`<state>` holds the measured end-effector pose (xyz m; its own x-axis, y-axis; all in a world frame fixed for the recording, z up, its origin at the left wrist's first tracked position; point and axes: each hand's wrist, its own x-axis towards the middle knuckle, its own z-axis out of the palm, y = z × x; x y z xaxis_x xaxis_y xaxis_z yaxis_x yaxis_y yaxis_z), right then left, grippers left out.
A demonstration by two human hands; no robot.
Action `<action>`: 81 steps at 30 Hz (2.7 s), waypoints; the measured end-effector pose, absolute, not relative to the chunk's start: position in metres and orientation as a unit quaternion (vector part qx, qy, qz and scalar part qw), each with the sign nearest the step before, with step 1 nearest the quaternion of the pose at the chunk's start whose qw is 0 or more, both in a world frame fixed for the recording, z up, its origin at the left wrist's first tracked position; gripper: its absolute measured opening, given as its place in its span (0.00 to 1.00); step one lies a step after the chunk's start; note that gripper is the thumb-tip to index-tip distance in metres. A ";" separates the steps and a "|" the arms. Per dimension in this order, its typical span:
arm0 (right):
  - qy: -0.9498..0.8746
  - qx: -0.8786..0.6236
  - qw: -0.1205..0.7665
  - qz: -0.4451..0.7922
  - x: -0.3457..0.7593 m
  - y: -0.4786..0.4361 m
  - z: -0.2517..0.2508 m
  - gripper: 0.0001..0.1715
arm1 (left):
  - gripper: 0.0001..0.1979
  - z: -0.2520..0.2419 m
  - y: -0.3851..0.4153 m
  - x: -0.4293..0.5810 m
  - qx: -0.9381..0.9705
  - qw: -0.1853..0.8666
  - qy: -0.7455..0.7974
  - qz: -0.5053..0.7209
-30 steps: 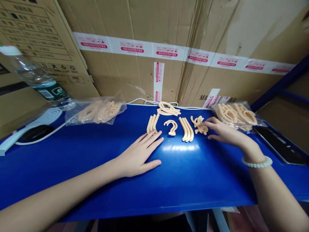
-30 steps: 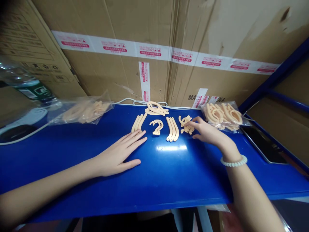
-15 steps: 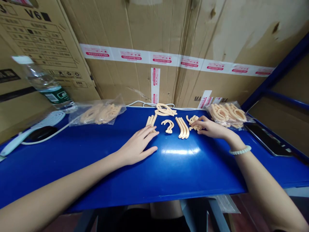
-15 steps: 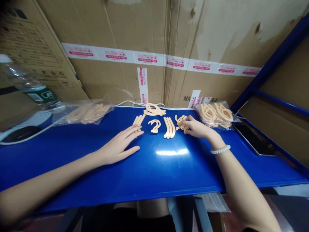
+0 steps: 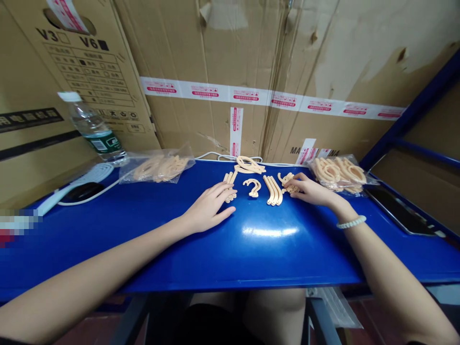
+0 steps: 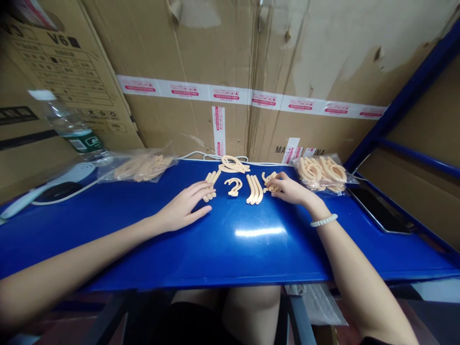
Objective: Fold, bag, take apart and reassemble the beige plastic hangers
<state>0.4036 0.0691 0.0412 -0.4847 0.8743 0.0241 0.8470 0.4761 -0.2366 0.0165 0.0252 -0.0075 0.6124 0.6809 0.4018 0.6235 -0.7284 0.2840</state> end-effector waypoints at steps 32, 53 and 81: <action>-0.846 -0.415 0.333 0.025 0.322 0.024 0.037 0.11 | 0.26 0.046 0.199 0.107 0.962 -0.023 0.269 0.047; -0.689 -0.387 0.384 0.478 0.261 -0.010 0.030 0.25 | 0.22 0.048 0.023 0.041 0.872 0.094 0.290 0.382; -0.652 -0.484 0.379 0.443 0.281 -0.006 0.047 0.20 | 0.12 0.002 0.005 0.044 0.575 0.522 0.372 0.508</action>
